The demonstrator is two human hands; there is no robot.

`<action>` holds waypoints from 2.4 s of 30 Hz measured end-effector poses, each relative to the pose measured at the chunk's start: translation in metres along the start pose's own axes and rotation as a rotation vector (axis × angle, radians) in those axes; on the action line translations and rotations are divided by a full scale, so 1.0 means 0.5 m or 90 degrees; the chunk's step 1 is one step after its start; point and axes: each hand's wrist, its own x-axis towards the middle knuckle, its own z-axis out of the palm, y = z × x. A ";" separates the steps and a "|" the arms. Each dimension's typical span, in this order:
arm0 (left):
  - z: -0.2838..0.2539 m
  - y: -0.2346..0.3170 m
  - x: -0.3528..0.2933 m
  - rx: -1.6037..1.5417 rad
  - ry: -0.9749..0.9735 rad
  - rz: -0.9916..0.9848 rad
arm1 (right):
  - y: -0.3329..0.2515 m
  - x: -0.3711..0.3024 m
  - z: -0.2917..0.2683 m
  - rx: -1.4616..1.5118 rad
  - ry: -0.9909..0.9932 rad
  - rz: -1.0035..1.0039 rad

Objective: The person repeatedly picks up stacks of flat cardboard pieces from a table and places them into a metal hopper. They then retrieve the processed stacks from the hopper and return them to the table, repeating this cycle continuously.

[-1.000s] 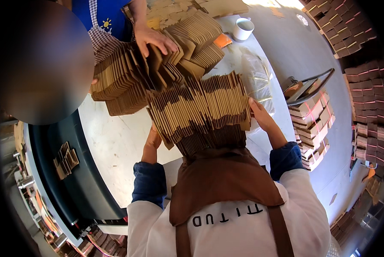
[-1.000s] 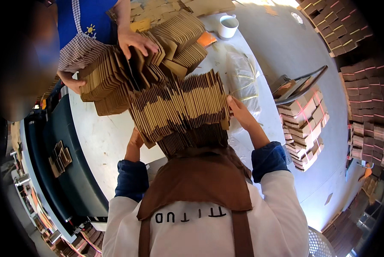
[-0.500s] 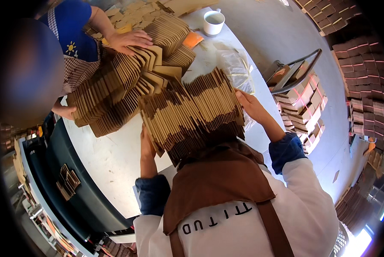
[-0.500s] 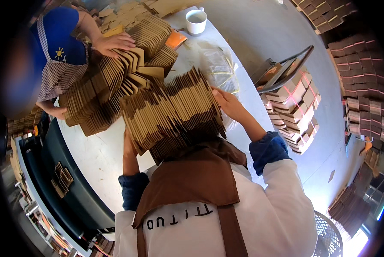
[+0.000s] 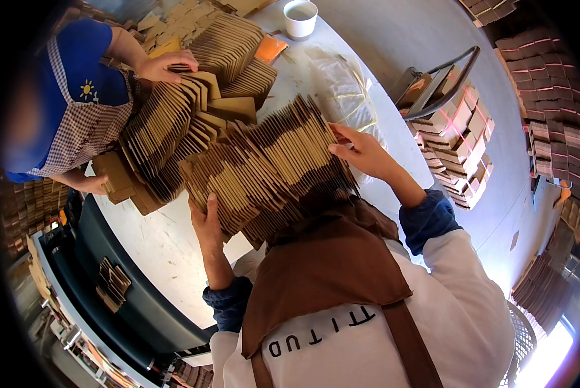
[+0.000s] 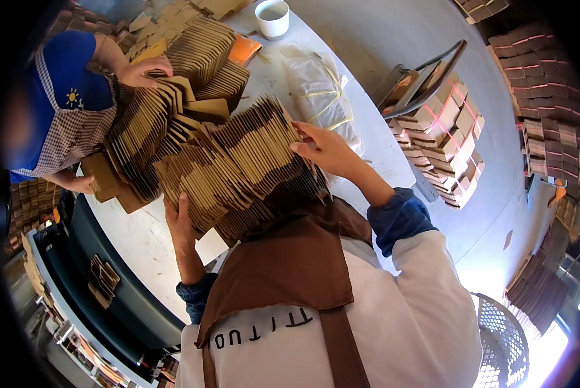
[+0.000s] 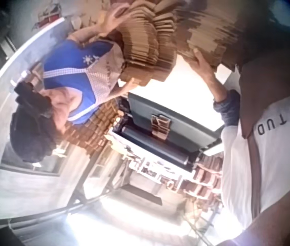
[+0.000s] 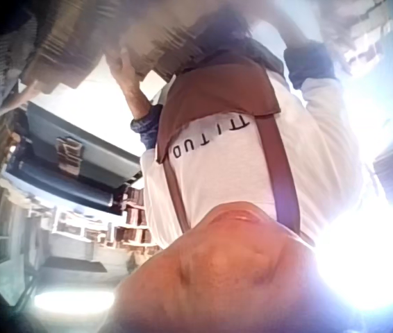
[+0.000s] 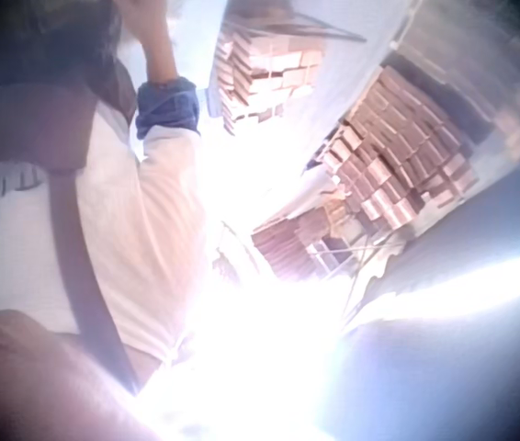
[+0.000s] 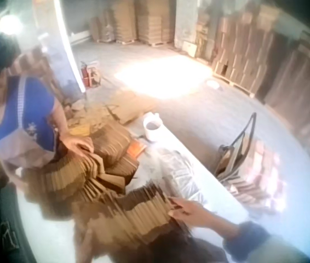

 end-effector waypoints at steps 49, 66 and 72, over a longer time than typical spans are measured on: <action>-0.047 -0.014 -0.006 -0.044 0.004 -0.032 | -0.070 -0.013 0.062 -0.335 0.153 -0.183; -0.047 -0.013 -0.004 -0.040 0.004 -0.037 | -0.093 -0.019 0.075 -0.430 0.255 -0.130; -0.048 -0.010 -0.006 -0.036 -0.007 -0.044 | -0.093 -0.017 0.081 -0.445 0.247 -0.107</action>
